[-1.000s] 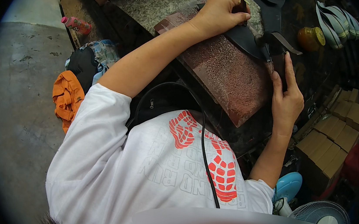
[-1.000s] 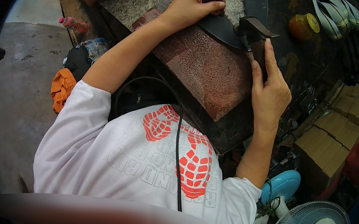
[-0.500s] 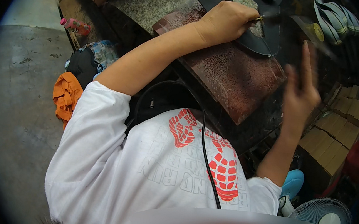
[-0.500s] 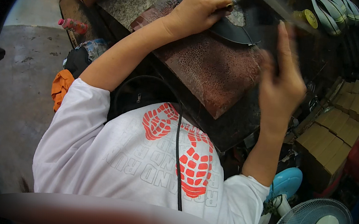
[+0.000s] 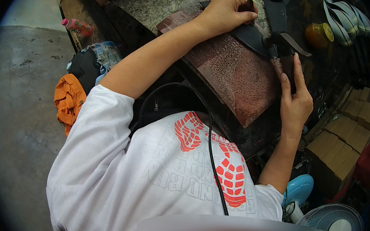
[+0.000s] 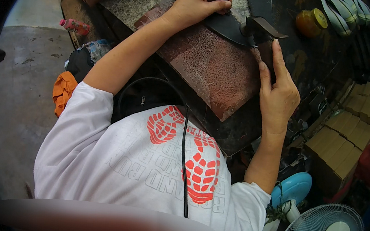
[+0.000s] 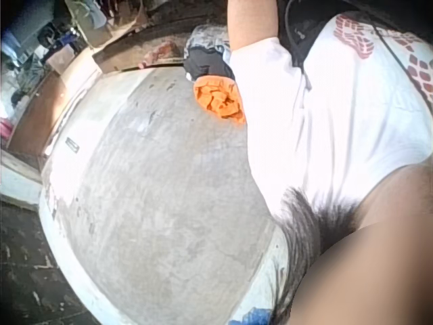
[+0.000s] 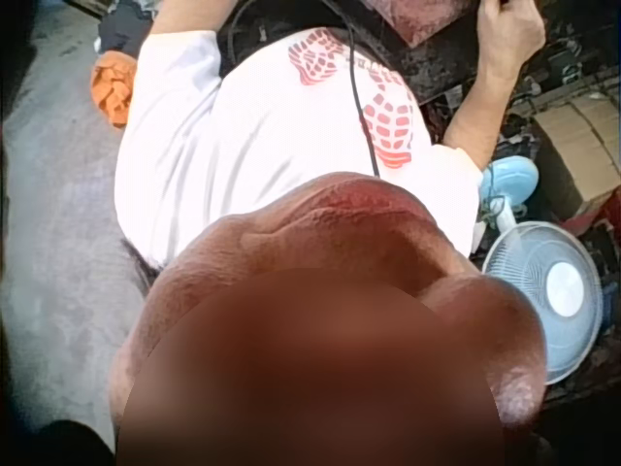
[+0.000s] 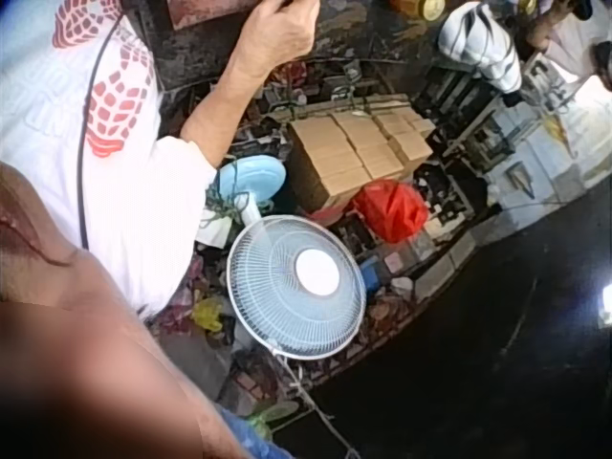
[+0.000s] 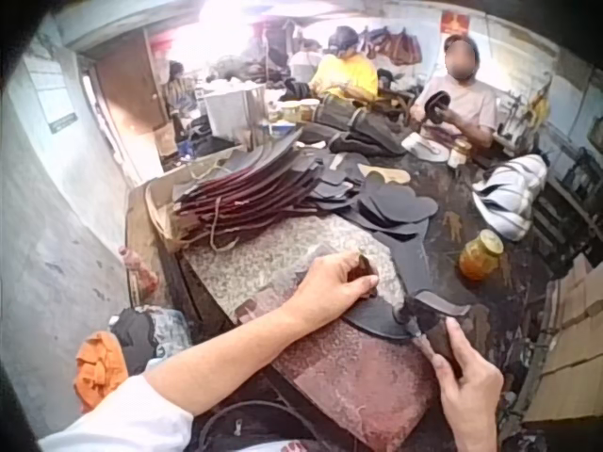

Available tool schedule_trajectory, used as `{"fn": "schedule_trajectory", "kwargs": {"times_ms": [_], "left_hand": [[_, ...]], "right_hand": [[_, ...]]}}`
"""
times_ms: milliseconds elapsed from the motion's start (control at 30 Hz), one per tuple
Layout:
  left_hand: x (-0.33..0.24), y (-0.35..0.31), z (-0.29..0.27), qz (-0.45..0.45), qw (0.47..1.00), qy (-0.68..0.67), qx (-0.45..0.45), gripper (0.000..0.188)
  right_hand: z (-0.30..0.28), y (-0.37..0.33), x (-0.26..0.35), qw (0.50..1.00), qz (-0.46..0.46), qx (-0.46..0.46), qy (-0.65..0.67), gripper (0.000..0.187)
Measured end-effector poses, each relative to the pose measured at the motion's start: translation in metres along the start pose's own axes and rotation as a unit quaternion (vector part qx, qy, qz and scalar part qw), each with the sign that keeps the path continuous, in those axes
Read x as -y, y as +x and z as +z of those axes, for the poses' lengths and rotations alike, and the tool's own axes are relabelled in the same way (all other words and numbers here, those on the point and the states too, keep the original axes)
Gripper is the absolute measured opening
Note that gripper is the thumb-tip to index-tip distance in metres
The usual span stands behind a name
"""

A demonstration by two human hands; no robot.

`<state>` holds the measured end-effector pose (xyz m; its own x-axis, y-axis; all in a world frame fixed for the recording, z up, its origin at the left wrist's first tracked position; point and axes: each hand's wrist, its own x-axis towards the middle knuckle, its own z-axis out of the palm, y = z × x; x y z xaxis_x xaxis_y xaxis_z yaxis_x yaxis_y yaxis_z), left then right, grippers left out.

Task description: The person works at a bench in a workshop, using a small metal tool to mark or score a black shoe sole piece on a textured block. They then use a hammer to tap the tool along the sole edge repeatedly. Finally, they handle several cardboard templates, aligning and inspecting them on the work surface.

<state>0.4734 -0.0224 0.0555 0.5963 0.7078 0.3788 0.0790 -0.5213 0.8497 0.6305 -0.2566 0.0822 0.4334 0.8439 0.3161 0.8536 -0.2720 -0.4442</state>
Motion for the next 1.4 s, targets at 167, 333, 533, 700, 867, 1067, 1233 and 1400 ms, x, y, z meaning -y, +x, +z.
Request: {"fn": "schedule_trajectory", "kwargs": {"times_ms": [167,333,533,700,867,1067,1233,1400], "left_hand": [[0.000,0.002,0.000,0.079,0.996,0.029,0.001,0.020],[-0.007,0.003,0.008,0.174,0.977,0.126,0.015,0.019],[-0.012,-0.001,0.010,0.209,0.960,0.183,-0.021,0.016],[-0.006,0.000,0.006,-0.031,0.998,-0.058,-0.022,0.015],[-0.005,-0.001,0.005,-0.004,0.999,-0.042,0.018,0.018],[-0.005,-0.001,0.003,0.057,0.998,0.011,0.026,0.017],[-0.011,0.000,0.007,0.161,0.984,0.075,0.027,0.018],[-0.020,-0.006,0.009,0.250,0.949,0.187,0.037,0.019]], "right_hand": [[-0.029,0.016,0.024,0.995,-0.038,-0.025,0.092,0.050],[-0.080,0.035,0.053,0.929,-0.092,-0.130,0.333,0.042],[-0.022,0.016,0.011,0.990,-0.034,-0.066,0.117,0.055],[-0.013,0.001,0.006,0.999,-0.039,-0.012,-0.005,0.052],[-0.012,-0.003,0.007,1.000,0.010,0.007,0.022,0.052],[-0.018,0.005,0.007,0.999,-0.027,-0.021,0.042,0.049],[-0.078,0.024,0.046,0.951,-0.167,-0.196,0.171,0.041],[-0.055,0.018,0.035,0.960,-0.071,-0.111,0.246,0.035]]}}
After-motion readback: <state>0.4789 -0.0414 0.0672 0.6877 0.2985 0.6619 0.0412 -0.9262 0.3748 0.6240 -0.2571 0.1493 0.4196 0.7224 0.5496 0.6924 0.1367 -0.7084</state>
